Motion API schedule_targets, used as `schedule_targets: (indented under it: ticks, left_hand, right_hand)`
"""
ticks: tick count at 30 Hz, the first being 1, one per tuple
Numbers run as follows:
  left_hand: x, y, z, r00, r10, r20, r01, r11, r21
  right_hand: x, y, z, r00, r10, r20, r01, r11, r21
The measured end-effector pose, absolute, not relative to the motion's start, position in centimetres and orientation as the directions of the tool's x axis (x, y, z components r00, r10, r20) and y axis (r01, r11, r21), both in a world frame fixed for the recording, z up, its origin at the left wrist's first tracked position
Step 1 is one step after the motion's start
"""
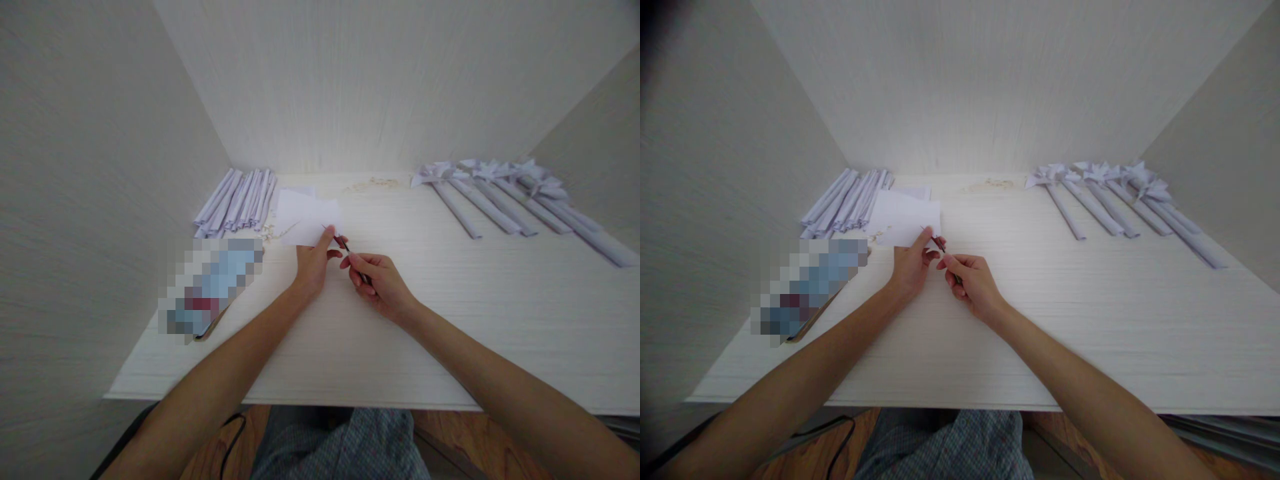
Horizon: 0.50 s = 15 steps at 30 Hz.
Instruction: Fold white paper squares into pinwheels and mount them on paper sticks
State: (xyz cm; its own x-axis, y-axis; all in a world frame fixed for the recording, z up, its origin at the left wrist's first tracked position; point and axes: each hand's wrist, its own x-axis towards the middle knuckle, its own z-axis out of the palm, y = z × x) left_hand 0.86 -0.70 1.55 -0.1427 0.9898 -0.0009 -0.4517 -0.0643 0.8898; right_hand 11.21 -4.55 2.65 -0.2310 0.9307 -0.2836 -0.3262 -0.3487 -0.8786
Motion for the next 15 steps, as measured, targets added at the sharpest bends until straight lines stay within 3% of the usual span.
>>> schedule_targets:
  ticks: [15]
  left_hand:
    - [0.75, -0.46, 1.76, -0.207, 0.977, -0.047, -0.444, -0.051, 0.895]
  right_hand:
    - [11.15, -4.5, 2.49, -0.276, 0.936, -0.218, -0.265, -0.292, -0.919]
